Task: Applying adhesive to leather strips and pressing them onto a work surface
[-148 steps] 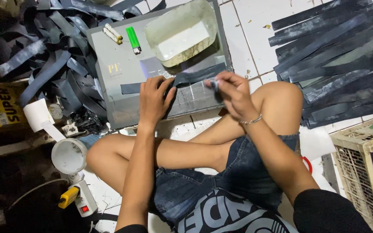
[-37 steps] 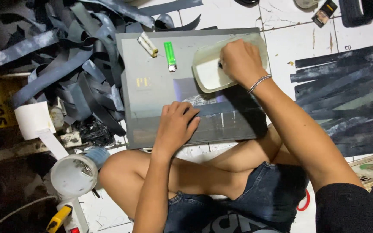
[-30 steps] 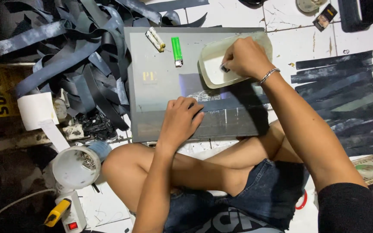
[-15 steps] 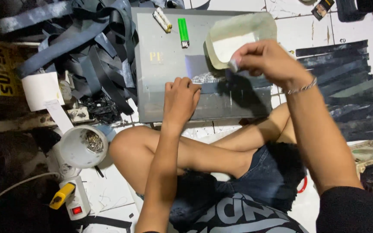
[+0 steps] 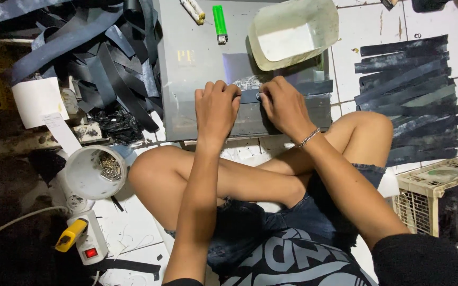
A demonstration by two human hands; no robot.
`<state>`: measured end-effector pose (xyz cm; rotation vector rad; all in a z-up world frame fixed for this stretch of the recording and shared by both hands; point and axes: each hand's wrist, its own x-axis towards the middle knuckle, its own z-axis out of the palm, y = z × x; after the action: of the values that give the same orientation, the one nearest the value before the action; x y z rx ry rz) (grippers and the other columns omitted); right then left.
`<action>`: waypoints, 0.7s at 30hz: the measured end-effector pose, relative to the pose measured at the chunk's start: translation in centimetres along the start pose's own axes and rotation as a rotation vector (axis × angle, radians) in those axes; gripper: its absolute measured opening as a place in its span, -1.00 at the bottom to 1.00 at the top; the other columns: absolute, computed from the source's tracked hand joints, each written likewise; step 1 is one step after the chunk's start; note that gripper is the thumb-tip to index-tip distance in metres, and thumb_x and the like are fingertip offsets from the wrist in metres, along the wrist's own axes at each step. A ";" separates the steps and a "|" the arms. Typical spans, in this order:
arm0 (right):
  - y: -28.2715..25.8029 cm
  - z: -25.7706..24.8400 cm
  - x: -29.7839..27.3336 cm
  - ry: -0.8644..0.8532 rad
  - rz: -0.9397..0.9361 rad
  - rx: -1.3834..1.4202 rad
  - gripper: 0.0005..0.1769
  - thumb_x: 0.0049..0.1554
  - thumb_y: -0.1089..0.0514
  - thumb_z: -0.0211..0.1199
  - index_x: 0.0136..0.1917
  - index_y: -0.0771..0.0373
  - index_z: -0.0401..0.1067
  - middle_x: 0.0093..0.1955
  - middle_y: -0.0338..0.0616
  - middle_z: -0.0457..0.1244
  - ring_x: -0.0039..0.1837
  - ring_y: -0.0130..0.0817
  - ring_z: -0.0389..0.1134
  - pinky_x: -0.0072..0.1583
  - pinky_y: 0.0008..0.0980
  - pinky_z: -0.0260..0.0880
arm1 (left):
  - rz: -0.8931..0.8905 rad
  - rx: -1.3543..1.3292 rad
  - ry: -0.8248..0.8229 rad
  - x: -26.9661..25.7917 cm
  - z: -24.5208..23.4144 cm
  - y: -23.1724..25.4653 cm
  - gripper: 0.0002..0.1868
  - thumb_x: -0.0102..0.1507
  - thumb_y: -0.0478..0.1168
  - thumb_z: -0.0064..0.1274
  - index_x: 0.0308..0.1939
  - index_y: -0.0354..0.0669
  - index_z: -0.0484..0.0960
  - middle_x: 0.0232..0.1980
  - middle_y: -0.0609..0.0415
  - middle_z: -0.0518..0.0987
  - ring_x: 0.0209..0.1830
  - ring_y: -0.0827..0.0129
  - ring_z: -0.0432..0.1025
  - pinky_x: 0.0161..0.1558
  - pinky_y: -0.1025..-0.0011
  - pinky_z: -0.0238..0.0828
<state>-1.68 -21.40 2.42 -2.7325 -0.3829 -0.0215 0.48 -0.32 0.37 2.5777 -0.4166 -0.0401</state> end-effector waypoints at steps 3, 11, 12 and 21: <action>-0.3 -0.3 -0.6 0.106 -0.042 0.009 -0.91 0.19 0.28 0.30 0.00 0.24 0.47 -0.06 -0.08 0.26 0.07 -0.02 0.42 0.09 -0.19 0.44 | 0.013 -0.003 0.006 0.0 -0.3 0.2 -0.91 0.26 -0.08 0.19 -0.17 0.20 0.63 -0.26 0.23 0.46 -0.11 0.25 0.40 -0.01 0.23 0.20; 4.5 -1.6 -3.9 0.327 0.154 -0.112 -0.91 0.19 0.44 0.28 -0.03 0.38 0.45 -0.13 0.02 0.21 -0.02 0.10 0.36 0.05 -0.11 0.38 | 0.010 -0.005 0.025 -0.3 -0.5 0.4 -0.89 0.26 -0.11 0.21 -0.15 0.18 0.63 -0.27 0.23 0.46 -0.12 0.26 0.39 -0.02 0.24 0.19; 4.4 -2.0 -4.0 0.392 0.204 -0.112 -0.90 0.19 0.43 0.29 -0.02 0.38 0.44 -0.13 0.00 0.21 -0.02 0.08 0.36 0.06 -0.13 0.38 | 0.015 -0.012 0.033 -0.1 -0.5 0.5 -0.89 0.26 -0.11 0.21 -0.15 0.17 0.63 -0.27 0.23 0.46 -0.12 0.26 0.39 -0.02 0.24 0.18; -2.1 4.1 -0.2 0.432 0.019 0.041 -0.95 0.20 0.32 0.29 -0.04 0.25 0.47 -0.12 -0.10 0.25 -0.02 -0.07 0.40 0.03 -0.20 0.42 | 0.012 -0.002 0.021 -0.3 -0.5 0.4 -0.87 0.25 -0.08 0.23 -0.16 0.23 0.61 -0.23 0.24 0.47 -0.08 0.26 0.38 0.00 0.25 0.20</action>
<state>-2.57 -18.04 -0.58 -2.5939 -0.2284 -0.5801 0.17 -0.34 0.97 2.5708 -0.4242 -0.0092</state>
